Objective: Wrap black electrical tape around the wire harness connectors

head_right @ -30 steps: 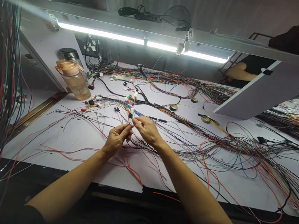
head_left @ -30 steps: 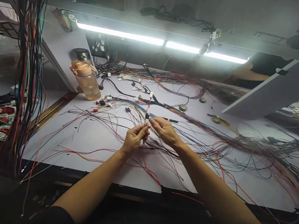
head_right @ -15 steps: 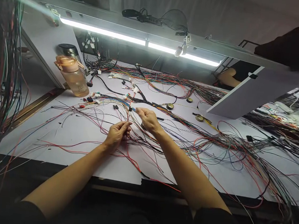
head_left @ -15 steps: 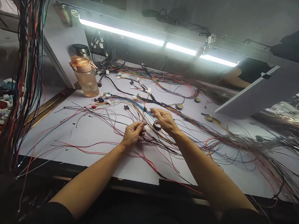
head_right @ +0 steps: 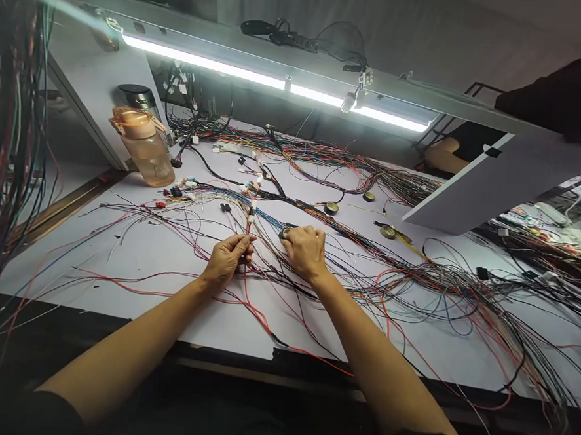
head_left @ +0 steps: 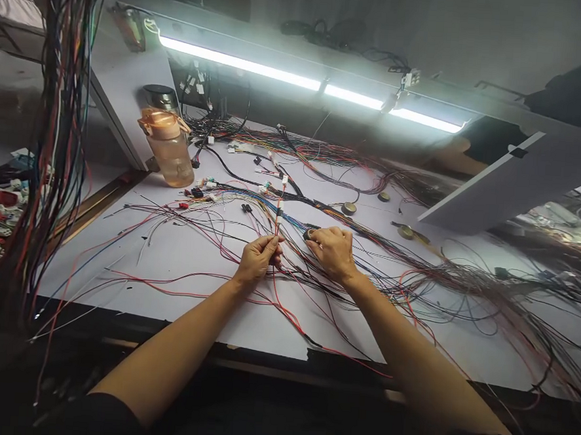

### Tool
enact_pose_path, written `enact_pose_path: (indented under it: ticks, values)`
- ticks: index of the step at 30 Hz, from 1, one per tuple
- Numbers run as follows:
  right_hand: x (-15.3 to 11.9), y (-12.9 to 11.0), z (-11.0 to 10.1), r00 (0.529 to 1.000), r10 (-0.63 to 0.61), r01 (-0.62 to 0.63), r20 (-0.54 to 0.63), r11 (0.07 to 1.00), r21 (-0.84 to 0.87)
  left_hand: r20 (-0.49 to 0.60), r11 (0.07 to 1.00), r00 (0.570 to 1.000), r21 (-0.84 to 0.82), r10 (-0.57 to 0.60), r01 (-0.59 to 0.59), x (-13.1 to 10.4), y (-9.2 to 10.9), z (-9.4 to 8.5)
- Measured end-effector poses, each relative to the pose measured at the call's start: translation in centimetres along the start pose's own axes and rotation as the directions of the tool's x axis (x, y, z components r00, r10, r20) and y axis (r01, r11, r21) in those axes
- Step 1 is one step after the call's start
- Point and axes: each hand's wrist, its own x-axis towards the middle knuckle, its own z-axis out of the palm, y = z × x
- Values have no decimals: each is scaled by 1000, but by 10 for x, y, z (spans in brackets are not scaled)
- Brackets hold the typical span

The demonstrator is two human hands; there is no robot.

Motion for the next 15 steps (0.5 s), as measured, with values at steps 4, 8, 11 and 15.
enact_pose_path:
  ticks: [4, 8, 11, 15]
  values:
    - [-13, -5, -23, 990, 14, 16, -138, 978, 210, 21, 1000, 1000, 14, -12, 12, -3, 2, 3]
    - [-35, -30, -27, 988, 15, 50, -153, 910, 412, 44, 999, 999, 22, -27, 26, -6, 3, 5]
    - [-45, -46, -15, 987, 16, 63, -157, 874, 483, 62, 997, 998, 74, -33, 29, -7, 1, 5]
    - [-46, -51, 3, 980, 14, 90, -201, 861, 501, 102, 993, 992, 105, -69, 58, -9, 1, 6]
